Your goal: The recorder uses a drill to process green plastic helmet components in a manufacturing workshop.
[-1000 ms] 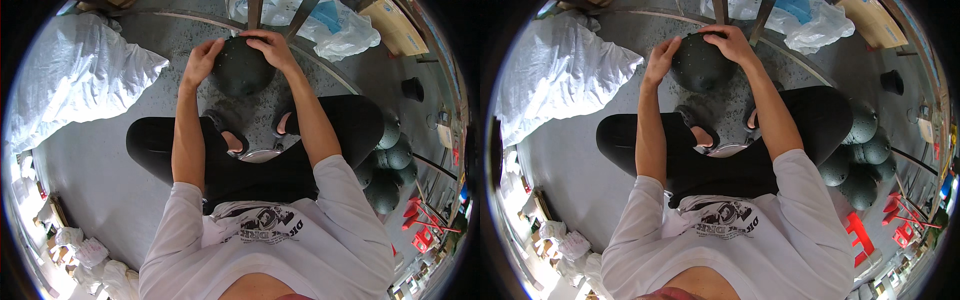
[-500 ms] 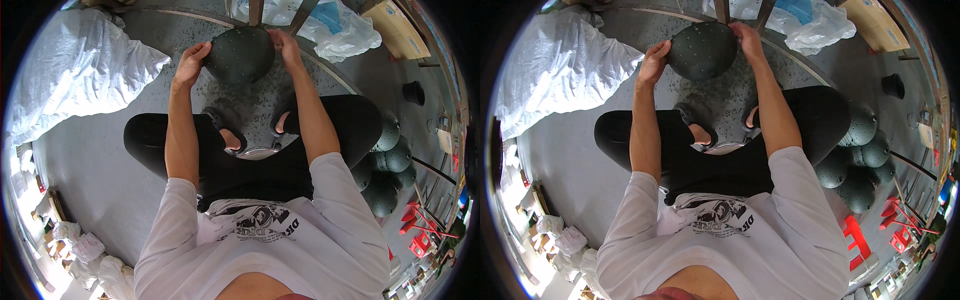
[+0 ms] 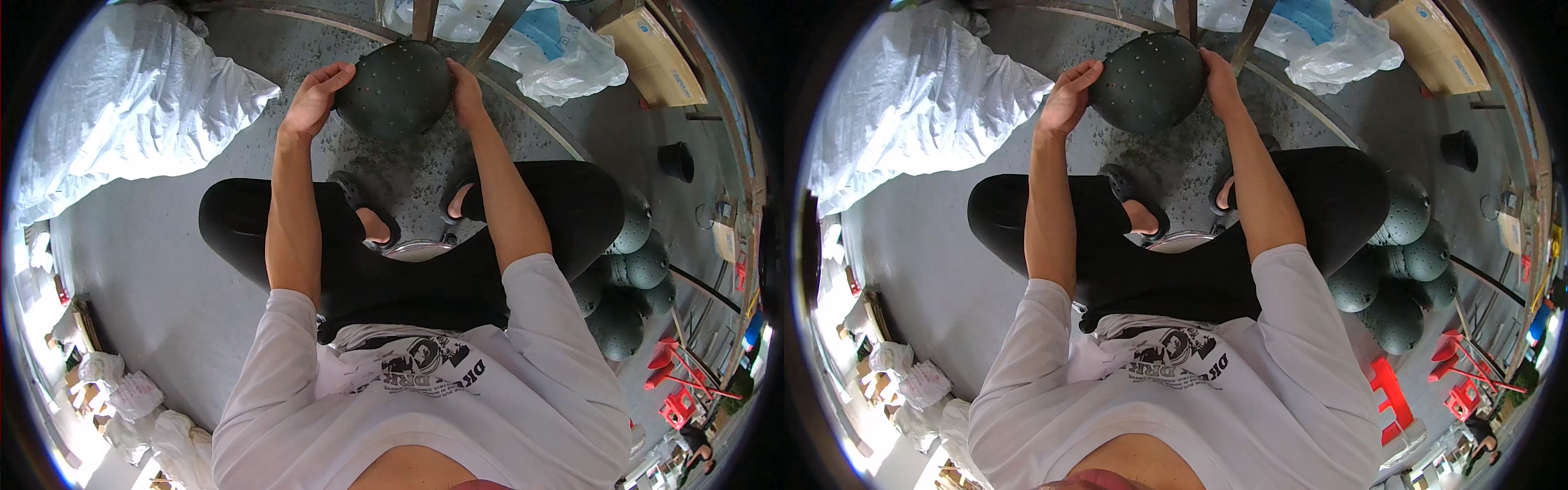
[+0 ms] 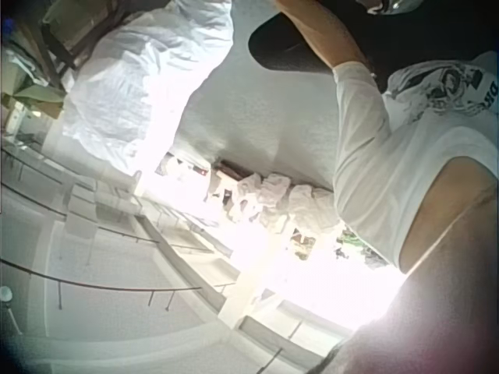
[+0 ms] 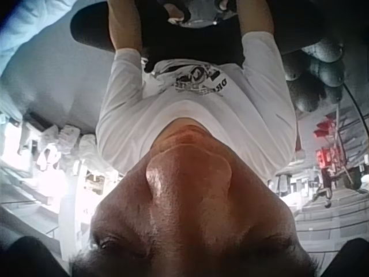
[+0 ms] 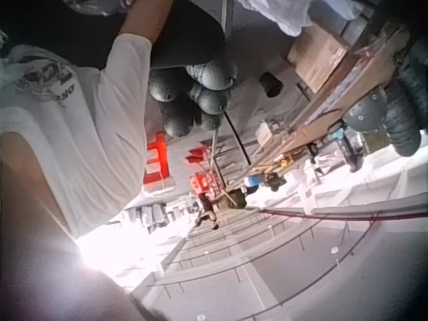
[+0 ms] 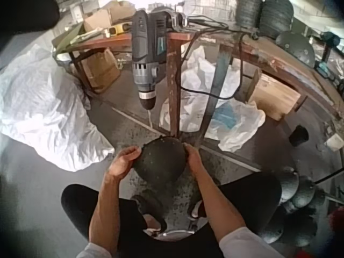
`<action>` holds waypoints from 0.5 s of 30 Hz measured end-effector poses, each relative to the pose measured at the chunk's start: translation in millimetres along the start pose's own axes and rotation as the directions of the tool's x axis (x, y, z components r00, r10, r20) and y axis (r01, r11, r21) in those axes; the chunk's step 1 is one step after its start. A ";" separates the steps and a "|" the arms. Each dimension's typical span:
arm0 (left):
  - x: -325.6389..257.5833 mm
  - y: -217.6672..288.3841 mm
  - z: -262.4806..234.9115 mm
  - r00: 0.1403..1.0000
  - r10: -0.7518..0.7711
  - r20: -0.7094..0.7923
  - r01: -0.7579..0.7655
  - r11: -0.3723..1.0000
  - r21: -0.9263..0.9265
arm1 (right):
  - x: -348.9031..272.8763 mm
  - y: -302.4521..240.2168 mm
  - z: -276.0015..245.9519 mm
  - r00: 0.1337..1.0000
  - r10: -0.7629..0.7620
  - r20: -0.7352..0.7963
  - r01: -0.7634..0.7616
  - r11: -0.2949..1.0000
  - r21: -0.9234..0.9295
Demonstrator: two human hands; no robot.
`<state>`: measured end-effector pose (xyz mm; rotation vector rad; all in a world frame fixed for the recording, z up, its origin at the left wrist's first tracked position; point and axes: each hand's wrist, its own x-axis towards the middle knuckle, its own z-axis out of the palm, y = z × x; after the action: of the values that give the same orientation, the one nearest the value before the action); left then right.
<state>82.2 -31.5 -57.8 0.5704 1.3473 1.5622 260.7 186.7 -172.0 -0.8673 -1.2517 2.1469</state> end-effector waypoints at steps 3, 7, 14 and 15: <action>-0.1 -0.6 0.9 1.000 0.003 -0.021 -0.004 1.000 -0.019 | -1.4 -3.7 1.5 0.999 -0.039 -0.035 0.040 0.999 0.005; 0.1 -2.3 0.9 0.999 0.029 -0.020 -0.029 0.999 -0.041 | -4.6 -11.4 4.3 0.998 -0.049 -0.036 0.052 0.996 0.075; 4.7 -5.1 -6.4 1.000 -0.011 -0.016 0.011 1.000 -0.004 | -16.2 -30.1 14.8 0.988 -0.076 -0.136 0.091 0.990 0.111; 5.9 -6.9 -7.0 0.999 -0.020 -0.044 0.022 0.999 0.046 | -17.5 -33.9 16.2 0.990 -0.102 -0.100 0.113 0.987 0.110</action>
<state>76.3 -30.2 -67.6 0.5520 1.4211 1.5372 264.1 180.7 -131.0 -0.8229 -1.0912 2.0472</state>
